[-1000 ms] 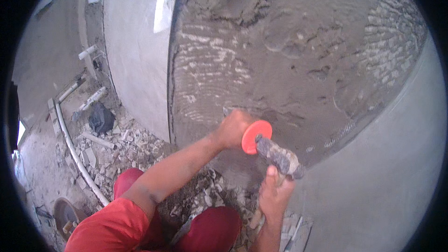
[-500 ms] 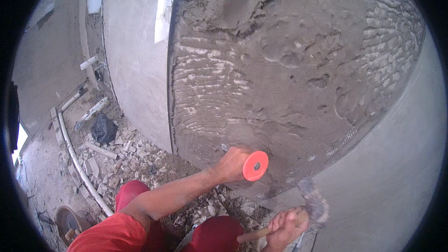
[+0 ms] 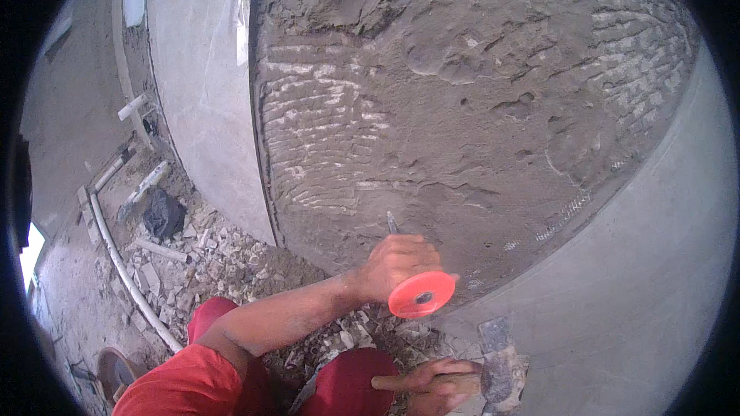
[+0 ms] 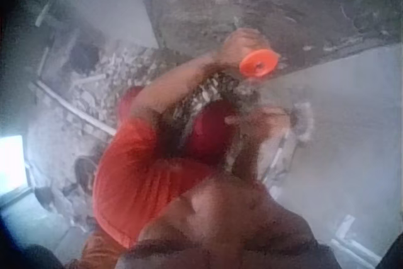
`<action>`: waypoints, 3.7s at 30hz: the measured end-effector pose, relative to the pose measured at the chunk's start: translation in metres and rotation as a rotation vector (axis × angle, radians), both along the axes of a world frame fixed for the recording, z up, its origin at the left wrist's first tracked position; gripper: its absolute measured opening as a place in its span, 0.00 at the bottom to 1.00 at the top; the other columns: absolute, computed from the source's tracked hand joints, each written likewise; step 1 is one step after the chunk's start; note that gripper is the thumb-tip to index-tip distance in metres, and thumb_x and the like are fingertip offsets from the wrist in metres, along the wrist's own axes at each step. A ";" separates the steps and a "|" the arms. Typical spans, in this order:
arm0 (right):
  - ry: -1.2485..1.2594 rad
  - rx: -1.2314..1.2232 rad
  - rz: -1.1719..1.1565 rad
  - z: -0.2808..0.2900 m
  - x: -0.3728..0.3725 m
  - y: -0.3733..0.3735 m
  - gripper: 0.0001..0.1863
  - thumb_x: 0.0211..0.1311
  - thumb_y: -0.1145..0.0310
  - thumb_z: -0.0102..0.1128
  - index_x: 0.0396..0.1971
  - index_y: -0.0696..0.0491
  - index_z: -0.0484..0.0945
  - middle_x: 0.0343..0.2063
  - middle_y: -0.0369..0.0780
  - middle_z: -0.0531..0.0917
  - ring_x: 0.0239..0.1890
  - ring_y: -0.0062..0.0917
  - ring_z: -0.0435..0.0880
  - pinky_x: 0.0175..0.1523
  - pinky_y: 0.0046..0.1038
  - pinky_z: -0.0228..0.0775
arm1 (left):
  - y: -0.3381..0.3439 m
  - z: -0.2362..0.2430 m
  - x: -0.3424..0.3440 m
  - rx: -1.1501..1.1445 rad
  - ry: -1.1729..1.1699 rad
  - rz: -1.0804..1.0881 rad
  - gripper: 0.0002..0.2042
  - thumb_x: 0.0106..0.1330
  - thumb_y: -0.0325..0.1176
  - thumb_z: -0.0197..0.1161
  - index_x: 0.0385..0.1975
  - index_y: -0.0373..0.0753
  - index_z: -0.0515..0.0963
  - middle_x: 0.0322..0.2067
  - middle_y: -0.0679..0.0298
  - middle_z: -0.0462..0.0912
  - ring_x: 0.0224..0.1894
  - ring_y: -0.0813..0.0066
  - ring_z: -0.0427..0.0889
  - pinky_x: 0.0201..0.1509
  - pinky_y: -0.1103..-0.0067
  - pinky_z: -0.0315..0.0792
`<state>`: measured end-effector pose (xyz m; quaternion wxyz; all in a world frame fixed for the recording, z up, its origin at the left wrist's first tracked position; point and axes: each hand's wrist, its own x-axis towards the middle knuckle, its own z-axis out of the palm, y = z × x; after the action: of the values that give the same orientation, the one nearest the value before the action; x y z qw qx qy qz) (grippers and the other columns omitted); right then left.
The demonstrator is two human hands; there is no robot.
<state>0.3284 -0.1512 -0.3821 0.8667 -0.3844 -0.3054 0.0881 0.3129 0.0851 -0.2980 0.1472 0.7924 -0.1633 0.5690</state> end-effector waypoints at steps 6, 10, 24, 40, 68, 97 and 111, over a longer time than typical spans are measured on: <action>0.125 0.024 0.148 -0.021 -0.008 0.013 0.31 0.58 0.37 0.62 0.38 0.50 0.63 0.15 0.36 0.69 0.11 0.22 0.69 0.13 0.23 0.66 | -0.006 0.032 0.000 0.025 -0.096 -0.055 0.08 0.49 0.31 0.68 0.21 0.42 0.73 0.18 0.67 0.68 0.22 0.67 0.73 0.25 0.71 0.66; -0.058 0.069 0.020 0.010 0.004 0.008 0.33 0.56 0.34 0.62 0.36 0.51 0.63 0.14 0.36 0.68 0.10 0.22 0.68 0.13 0.23 0.64 | -0.009 0.063 -0.001 0.090 -0.134 -0.034 0.08 0.48 0.31 0.67 0.21 0.41 0.73 0.18 0.67 0.69 0.21 0.66 0.73 0.24 0.71 0.66; -0.207 -0.419 -0.248 0.023 0.016 0.010 0.32 0.60 0.34 0.58 0.28 0.52 0.63 0.16 0.35 0.70 0.11 0.21 0.65 0.14 0.23 0.63 | 0.005 0.077 0.029 0.043 -0.131 -0.049 0.08 0.43 0.34 0.66 0.21 0.39 0.76 0.20 0.63 0.77 0.24 0.62 0.80 0.27 0.70 0.73; 0.058 0.149 -0.161 0.021 0.001 0.003 0.24 0.66 0.43 0.58 0.34 0.50 0.66 0.15 0.34 0.67 0.10 0.20 0.64 0.14 0.21 0.61 | 0.003 0.073 0.035 0.088 -0.087 0.048 0.14 0.40 0.33 0.69 0.28 0.36 0.80 0.24 0.61 0.81 0.25 0.61 0.82 0.28 0.71 0.74; 0.186 0.332 0.027 0.058 0.018 0.004 0.22 0.75 0.42 0.38 0.40 0.46 0.67 0.13 0.33 0.64 0.08 0.18 0.60 0.11 0.22 0.56 | -0.003 0.070 0.057 0.104 -0.086 0.259 0.09 0.45 0.34 0.66 0.25 0.40 0.76 0.18 0.65 0.75 0.22 0.64 0.79 0.26 0.70 0.71; -0.709 -0.067 -0.512 0.010 0.045 0.027 0.24 0.74 0.41 0.39 0.36 0.48 0.68 0.16 0.35 0.69 0.09 0.22 0.64 0.13 0.25 0.61 | 0.003 0.070 0.044 0.066 -0.117 0.207 0.11 0.44 0.34 0.67 0.27 0.38 0.77 0.21 0.63 0.78 0.23 0.65 0.79 0.26 0.71 0.71; -0.192 0.096 0.087 0.021 0.054 0.028 0.29 0.71 0.33 0.31 0.43 0.45 0.68 0.16 0.35 0.69 0.07 0.21 0.62 0.11 0.24 0.61 | 0.004 0.068 0.051 0.055 -0.095 0.230 0.10 0.45 0.34 0.67 0.27 0.38 0.78 0.20 0.63 0.77 0.23 0.64 0.80 0.27 0.69 0.72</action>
<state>0.3823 -0.1229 -0.3614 0.8461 -0.3356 -0.4075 0.0738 0.3638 0.0895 -0.2302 0.0513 0.7820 -0.0939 0.6141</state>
